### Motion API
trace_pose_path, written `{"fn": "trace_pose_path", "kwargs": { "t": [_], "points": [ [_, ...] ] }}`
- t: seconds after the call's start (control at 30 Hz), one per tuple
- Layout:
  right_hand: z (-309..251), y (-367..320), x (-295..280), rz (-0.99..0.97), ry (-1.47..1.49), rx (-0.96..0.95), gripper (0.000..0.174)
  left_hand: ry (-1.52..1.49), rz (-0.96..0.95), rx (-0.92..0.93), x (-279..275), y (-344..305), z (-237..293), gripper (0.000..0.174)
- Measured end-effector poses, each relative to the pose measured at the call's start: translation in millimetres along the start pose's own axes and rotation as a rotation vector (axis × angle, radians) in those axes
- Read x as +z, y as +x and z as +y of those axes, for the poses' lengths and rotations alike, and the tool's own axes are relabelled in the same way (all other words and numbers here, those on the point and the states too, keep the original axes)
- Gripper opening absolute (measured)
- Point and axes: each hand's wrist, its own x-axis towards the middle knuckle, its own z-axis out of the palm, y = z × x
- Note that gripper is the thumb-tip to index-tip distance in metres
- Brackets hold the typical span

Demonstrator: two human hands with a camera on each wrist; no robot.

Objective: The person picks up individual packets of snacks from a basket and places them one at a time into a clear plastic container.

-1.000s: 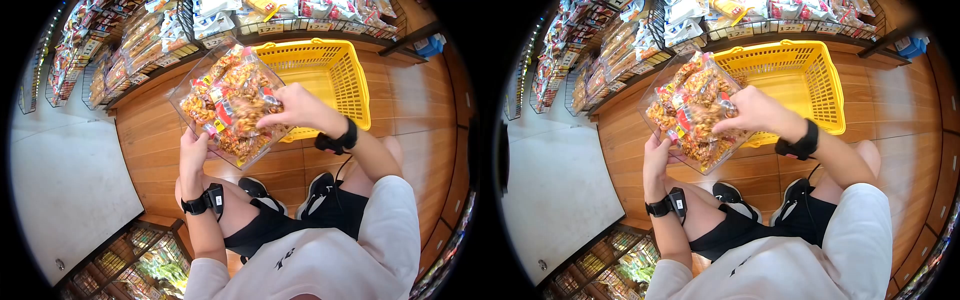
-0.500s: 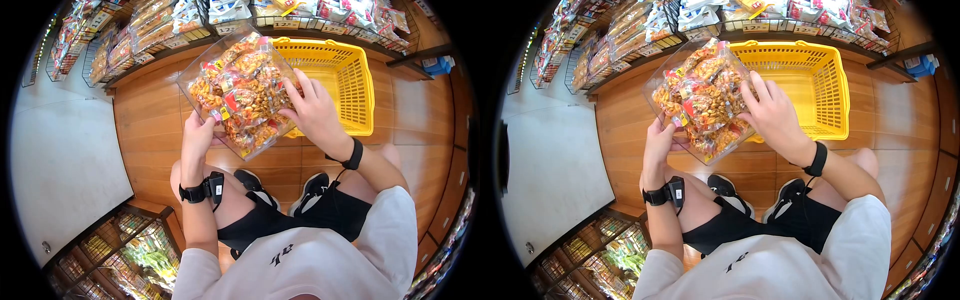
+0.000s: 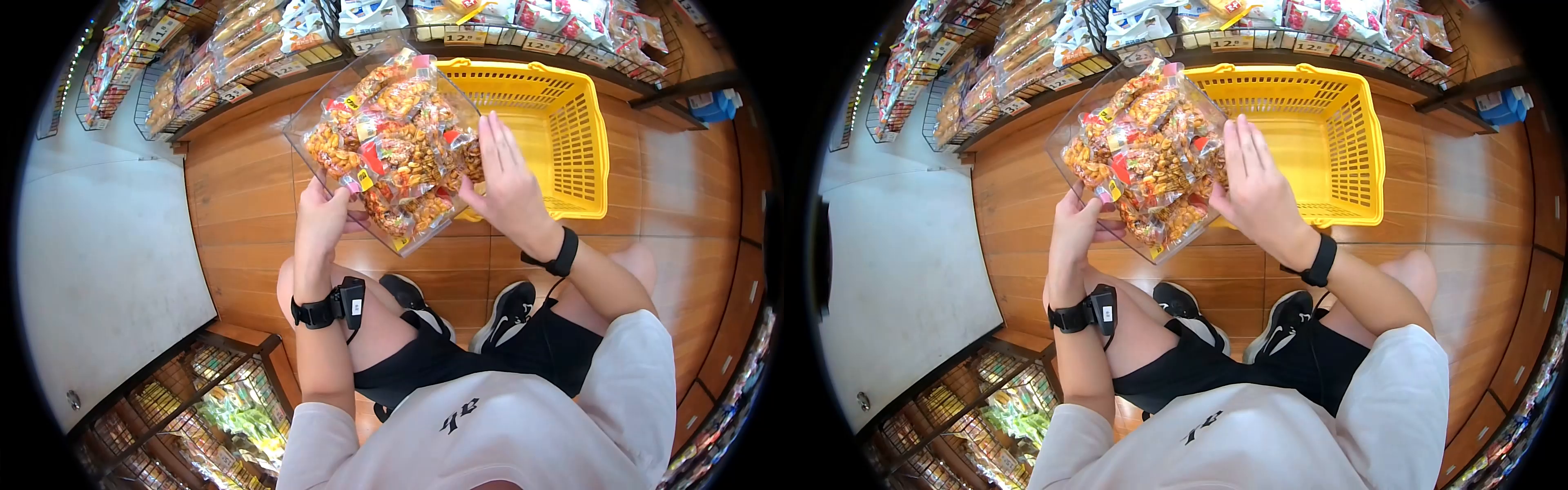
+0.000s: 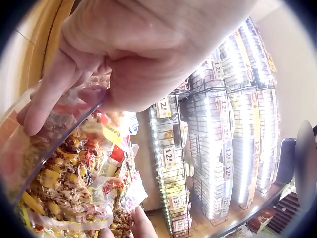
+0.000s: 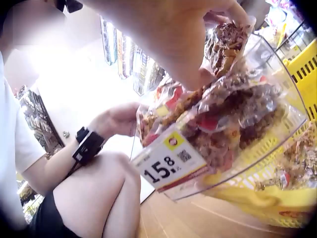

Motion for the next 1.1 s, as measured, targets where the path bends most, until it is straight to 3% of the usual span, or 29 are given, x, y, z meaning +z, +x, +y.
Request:
{"fn": "trace_pose_path", "kwargs": {
  "t": [0.27, 0.37, 0.53, 0.6, 0.7, 0.77, 0.83, 0.9, 0.97, 1.03, 1.1],
  "points": [
    [-13.6, 16.8, -28.1, 0.224, 0.281, 0.149, 0.075, -0.049, 0.016, -0.001, 2.6, -1.8, 4.4, 0.054],
    [-29.6, 8.9, 5.5, 0.047, -0.151, 0.099, 0.071, -0.066, 0.015, 0.002, 4.4, -2.9, 9.0, 0.053],
    [-33.0, 11.7, -9.3, 0.021, -0.095, 0.170, 0.066, -0.009, -0.026, 0.005, -0.6, -2.6, 0.4, 0.062],
    [-18.8, 20.3, -22.0, 0.116, 0.005, 0.173, 0.063, -0.009, 0.009, -0.014, 3.6, -4.4, 9.6, 0.061],
    [38.2, 31.4, -28.5, 0.284, 0.132, 0.322, 0.044, -0.075, 0.029, -0.023, 2.6, -2.6, 4.7, 0.067],
    [85.3, 40.8, -21.6, 0.159, 0.226, 0.581, 0.043, -0.052, -0.028, -0.008, -3.9, 1.9, -2.0, 0.067],
    [149.1, 44.2, 8.9, -0.189, 0.254, 0.733, 0.045, -0.031, -0.034, 0.010, -0.8, 0.8, 1.6, 0.064],
    [175.0, 52.4, 35.0, -0.687, 0.423, 0.832, 0.053, -0.020, 0.001, -0.004, -2.5, 4.5, -5.0, 0.061],
    [182.5, 40.3, 73.5, -0.924, 0.626, 0.792, 0.071, 0.004, 0.029, -0.003, -6.1, 8.1, -7.1, 0.056],
    [188.4, 32.7, 126.8, -1.165, 0.587, 0.797, 0.082, 0.022, 0.043, -0.003, -5.5, 8.2, -10.8, 0.049],
    [199.7, 30.6, 181.0, -1.225, 0.446, 0.630, 0.088, 0.028, 0.015, -0.001, -6.2, 10.2, -13.0, 0.044]
  ]
}}
